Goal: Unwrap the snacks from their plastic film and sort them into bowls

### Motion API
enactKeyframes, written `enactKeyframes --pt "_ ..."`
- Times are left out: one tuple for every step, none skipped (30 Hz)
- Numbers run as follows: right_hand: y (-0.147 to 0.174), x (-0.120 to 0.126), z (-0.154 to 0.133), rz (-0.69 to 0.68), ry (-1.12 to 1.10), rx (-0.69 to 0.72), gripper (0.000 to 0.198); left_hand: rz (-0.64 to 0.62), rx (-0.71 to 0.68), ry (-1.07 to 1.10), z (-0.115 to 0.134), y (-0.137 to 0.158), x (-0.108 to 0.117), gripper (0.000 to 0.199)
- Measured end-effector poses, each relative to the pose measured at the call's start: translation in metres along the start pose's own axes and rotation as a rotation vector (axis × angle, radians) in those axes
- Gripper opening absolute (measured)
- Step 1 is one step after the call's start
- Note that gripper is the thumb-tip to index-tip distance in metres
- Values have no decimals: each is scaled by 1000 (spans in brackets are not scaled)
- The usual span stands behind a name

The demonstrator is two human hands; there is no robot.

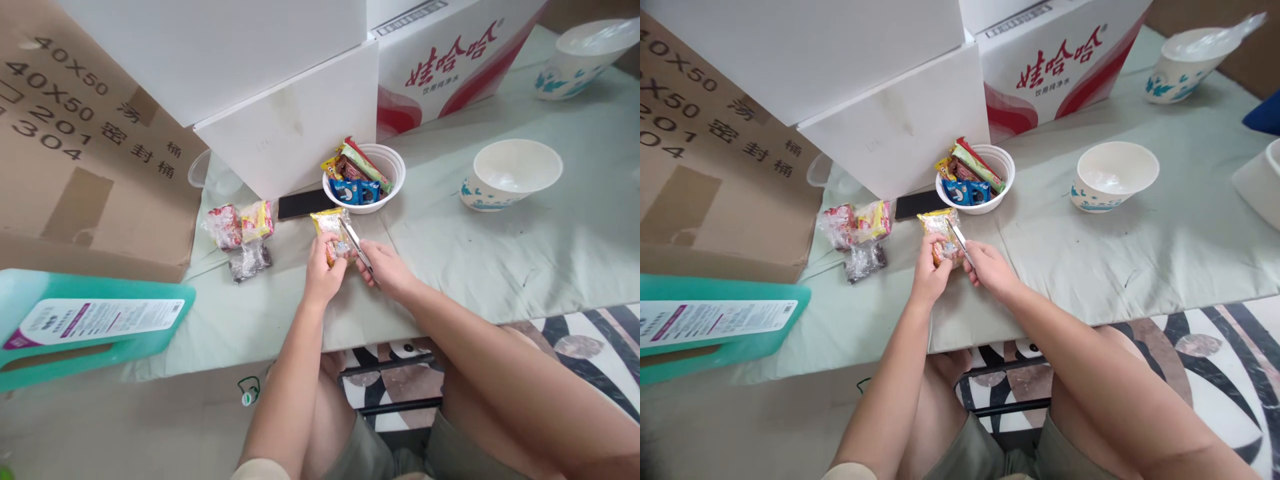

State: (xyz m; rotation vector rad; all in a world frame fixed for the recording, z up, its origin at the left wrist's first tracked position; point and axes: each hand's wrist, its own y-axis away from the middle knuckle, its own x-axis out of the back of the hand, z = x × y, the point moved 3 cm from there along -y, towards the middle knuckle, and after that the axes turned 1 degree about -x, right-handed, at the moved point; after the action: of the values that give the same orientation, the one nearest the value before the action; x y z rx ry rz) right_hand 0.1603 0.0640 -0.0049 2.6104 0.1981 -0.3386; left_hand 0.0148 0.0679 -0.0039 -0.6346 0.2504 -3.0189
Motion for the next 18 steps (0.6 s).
enactKeyframes --pt "-3 0 0 -7 6 -1 33 8 3 4 0 -1 0 37" --pt "-5 -1 -1 -15 13 -5 33 22 3 5 1 -2 0 37" --pt "-6 -1 -1 -23 19 -9 34 39 1 4 1 -3 0 36" --pt "-5 -2 -2 -32 28 -11 34 56 -2 5 2 -4 1 35" --pt "-5 -2 -2 -37 40 -14 34 76 -6 13 2 -4 2 35" --pt "-3 -3 -3 -41 54 -19 34 97 -8 27 3 -5 3 34" --pt "-2 -4 -3 -42 72 -28 34 122 -4 46 3 -6 5 34" --pt "0 -5 -3 -42 94 -38 33 148 2 66 2 -6 7 35" --pt "1 -5 -3 -43 120 -47 32 174 8 86 2 -7 9 35" --pt "3 -6 -3 -45 148 -52 32 198 13 104 1 -8 11 36" --pt "4 -7 -4 -47 177 -54 31 220 16 117 1 -10 14 36" --pt "5 -8 -4 -48 206 -53 31 239 14 127 0 -10 16 37" --pt "6 -8 -3 -48 233 -49 31 255 7 131 0 -11 18 37" --pt "6 -9 -3 -47 256 -44 31 269 -3 129 0 -12 20 36" --pt "7 -9 -2 -47 276 -36 31 285 -13 118 0 -12 23 36" --pt "8 -9 -1 -48 297 -26 30 301 -22 102 0 -11 25 36" --pt "8 -10 0 -53 321 -14 30 319 -26 89 -1 -11 28 36" --pt "9 -10 1 -63 351 3 30 339 -23 84 -1 -10 31 37"
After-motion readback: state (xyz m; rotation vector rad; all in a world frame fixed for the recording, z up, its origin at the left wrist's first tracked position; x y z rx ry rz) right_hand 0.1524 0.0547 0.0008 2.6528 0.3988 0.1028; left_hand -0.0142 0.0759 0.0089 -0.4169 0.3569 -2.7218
